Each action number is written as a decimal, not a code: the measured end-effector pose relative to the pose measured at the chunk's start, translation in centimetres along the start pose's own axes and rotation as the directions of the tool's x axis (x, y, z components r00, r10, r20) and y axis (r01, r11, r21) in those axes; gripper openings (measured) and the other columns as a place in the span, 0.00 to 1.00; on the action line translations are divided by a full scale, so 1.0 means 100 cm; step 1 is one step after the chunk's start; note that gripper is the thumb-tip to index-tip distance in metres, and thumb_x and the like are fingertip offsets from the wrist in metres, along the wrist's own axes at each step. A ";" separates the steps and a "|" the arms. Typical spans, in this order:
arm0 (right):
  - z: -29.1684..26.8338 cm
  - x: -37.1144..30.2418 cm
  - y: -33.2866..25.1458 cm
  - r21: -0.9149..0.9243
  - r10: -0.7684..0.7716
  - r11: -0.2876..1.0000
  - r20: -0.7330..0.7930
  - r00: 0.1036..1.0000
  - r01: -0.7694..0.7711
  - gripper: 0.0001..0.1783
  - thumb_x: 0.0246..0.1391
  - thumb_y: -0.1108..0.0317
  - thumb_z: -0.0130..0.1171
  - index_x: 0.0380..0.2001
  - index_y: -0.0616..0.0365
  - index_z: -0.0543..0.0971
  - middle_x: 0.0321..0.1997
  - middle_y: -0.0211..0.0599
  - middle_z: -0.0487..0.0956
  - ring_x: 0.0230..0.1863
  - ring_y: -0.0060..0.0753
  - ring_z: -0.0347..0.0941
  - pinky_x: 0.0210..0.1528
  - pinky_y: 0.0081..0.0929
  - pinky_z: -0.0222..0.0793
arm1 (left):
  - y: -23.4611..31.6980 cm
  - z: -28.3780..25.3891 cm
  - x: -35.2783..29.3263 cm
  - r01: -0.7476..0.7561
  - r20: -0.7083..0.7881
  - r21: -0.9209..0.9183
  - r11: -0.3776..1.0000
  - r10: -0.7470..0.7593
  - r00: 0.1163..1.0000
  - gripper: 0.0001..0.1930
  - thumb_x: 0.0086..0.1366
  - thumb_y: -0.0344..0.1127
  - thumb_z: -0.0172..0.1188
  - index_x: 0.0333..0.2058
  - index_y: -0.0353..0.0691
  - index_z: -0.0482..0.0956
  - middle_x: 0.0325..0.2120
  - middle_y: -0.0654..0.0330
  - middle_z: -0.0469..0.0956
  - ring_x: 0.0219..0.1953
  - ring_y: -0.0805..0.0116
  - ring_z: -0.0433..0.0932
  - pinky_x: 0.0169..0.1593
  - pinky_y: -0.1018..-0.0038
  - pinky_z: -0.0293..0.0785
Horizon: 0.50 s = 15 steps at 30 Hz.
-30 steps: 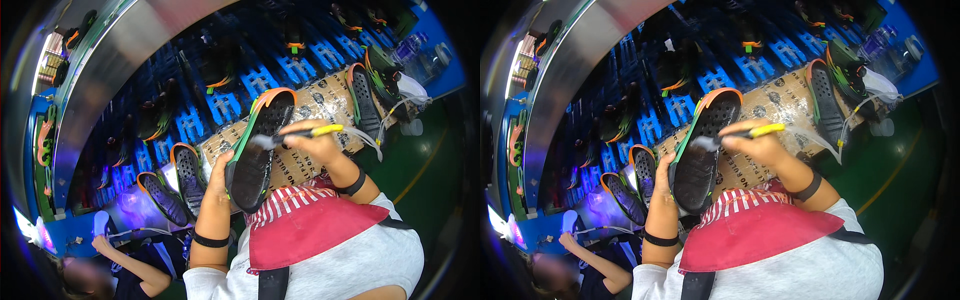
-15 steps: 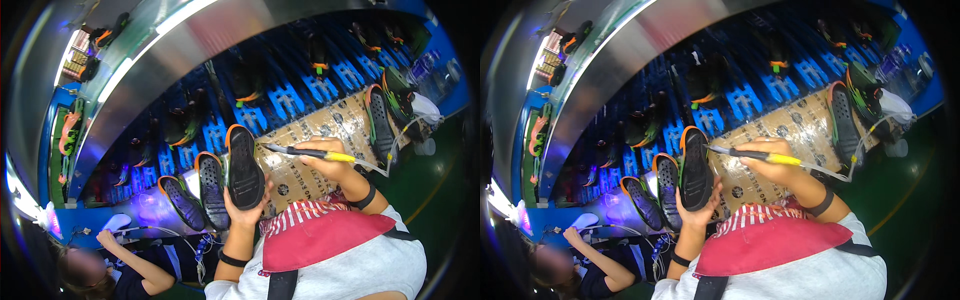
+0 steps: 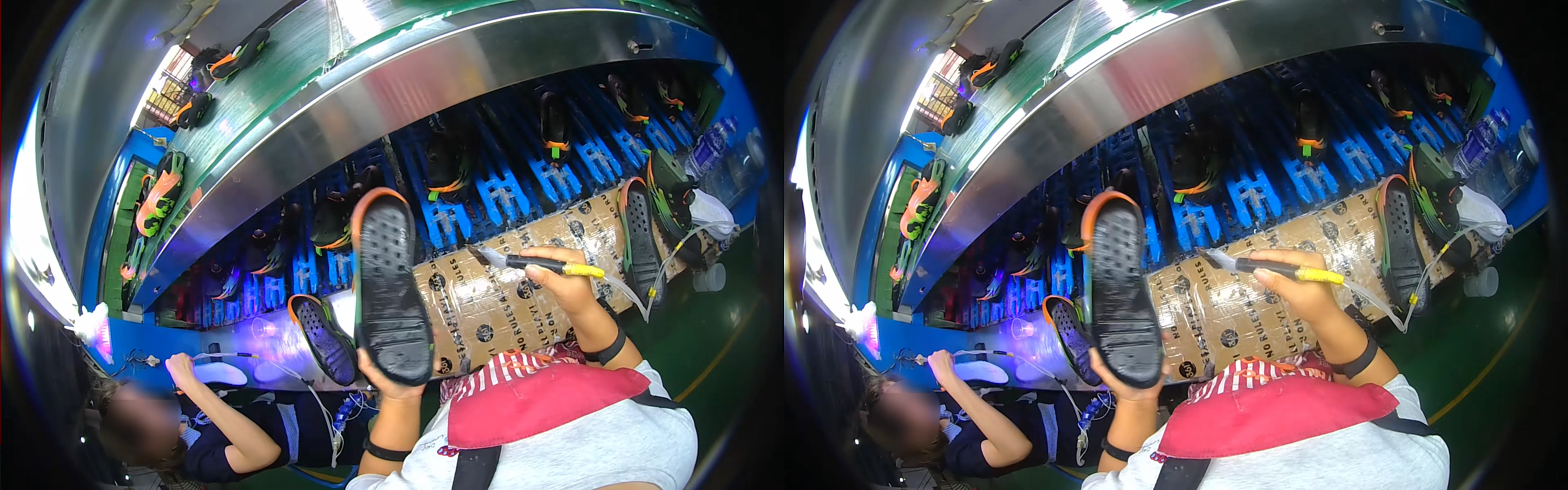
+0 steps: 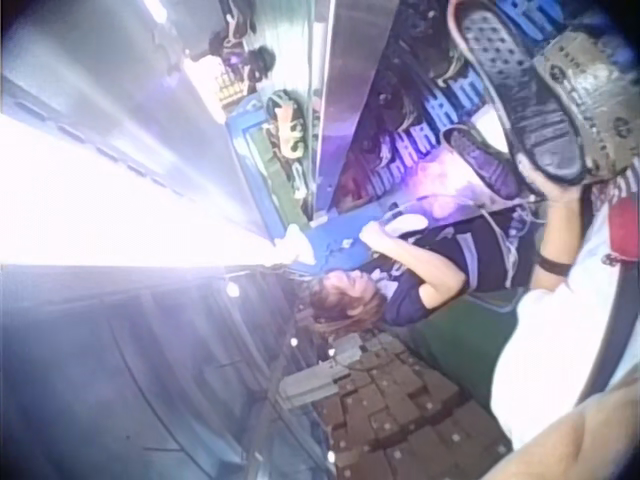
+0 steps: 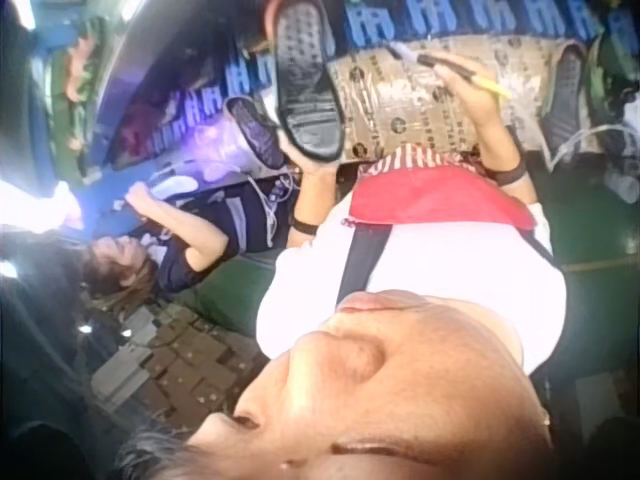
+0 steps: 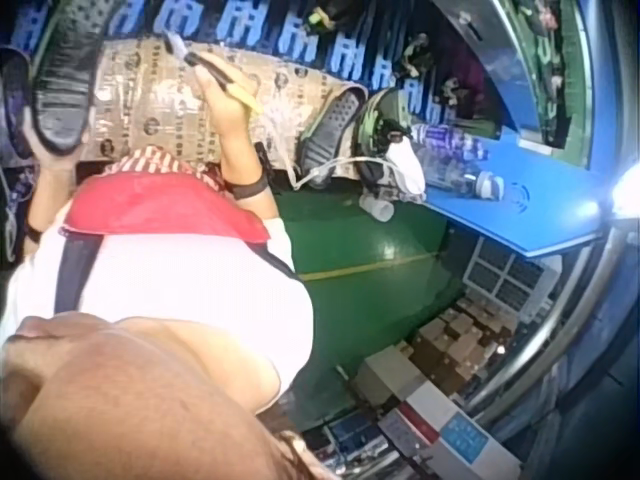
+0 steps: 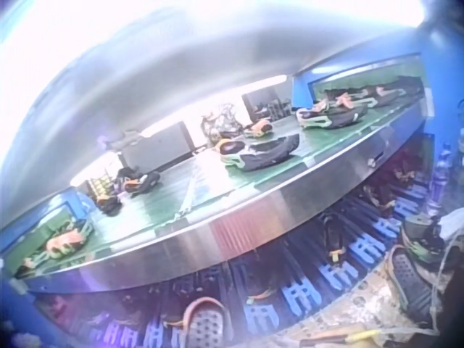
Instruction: Applying glue or primer to shoe soles using a brush on a manufacturing assembly line.
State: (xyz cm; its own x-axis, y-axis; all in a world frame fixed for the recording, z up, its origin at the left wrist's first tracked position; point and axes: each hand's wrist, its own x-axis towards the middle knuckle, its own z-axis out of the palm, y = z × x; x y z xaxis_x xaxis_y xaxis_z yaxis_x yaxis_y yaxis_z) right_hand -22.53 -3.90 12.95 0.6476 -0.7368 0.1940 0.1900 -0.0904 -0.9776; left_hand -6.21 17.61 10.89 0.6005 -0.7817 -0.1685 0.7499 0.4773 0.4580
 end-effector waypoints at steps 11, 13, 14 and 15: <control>-0.004 -0.002 0.003 0.095 0.061 0.994 -0.002 0.998 -0.060 0.14 0.44 0.74 0.59 0.37 0.67 0.78 0.28 0.35 0.78 0.26 0.18 0.70 0.29 0.15 0.66 | 0.137 0.136 0.090 -0.708 0.765 0.213 0.673 0.336 0.549 0.28 0.60 0.44 0.49 0.54 0.34 0.57 0.47 0.42 0.66 0.41 0.52 0.73 0.36 0.67 0.79; -0.003 -0.005 0.003 0.092 0.062 0.994 0.004 0.998 -0.062 0.13 0.44 0.74 0.59 0.37 0.67 0.78 0.28 0.35 0.78 0.26 0.18 0.70 0.29 0.15 0.66 | 0.190 0.150 0.131 -0.456 0.673 0.182 0.871 0.228 0.703 0.30 0.63 0.46 0.44 0.57 0.32 0.49 0.50 0.39 0.62 0.48 0.43 0.67 0.44 0.61 0.75; -0.002 -0.006 0.003 0.089 0.068 0.994 0.014 0.998 -0.069 0.13 0.44 0.74 0.59 0.36 0.67 0.78 0.27 0.34 0.78 0.25 0.18 0.70 0.28 0.15 0.66 | 0.207 0.157 0.143 -0.315 0.628 0.151 0.937 0.155 0.763 0.32 0.65 0.47 0.42 0.59 0.31 0.44 0.52 0.37 0.59 0.52 0.38 0.64 0.48 0.58 0.72; -0.004 -0.006 0.005 0.083 0.053 0.995 0.003 0.999 -0.053 0.13 0.44 0.74 0.59 0.36 0.66 0.78 0.26 0.34 0.78 0.24 0.17 0.70 0.27 0.15 0.65 | 0.211 0.165 0.154 -0.210 0.518 0.018 0.977 0.171 0.838 0.34 0.65 0.48 0.41 0.59 0.30 0.41 0.54 0.36 0.55 0.55 0.38 0.58 0.52 0.56 0.68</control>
State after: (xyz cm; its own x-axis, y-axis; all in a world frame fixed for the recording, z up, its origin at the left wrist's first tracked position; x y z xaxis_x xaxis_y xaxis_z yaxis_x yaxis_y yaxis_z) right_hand -23.08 -3.75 12.35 0.6593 -0.7384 0.1419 0.2159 0.0052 -0.9764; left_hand 14.27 9.01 32.39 0.4876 -0.7818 0.3887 0.6017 0.6235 0.4993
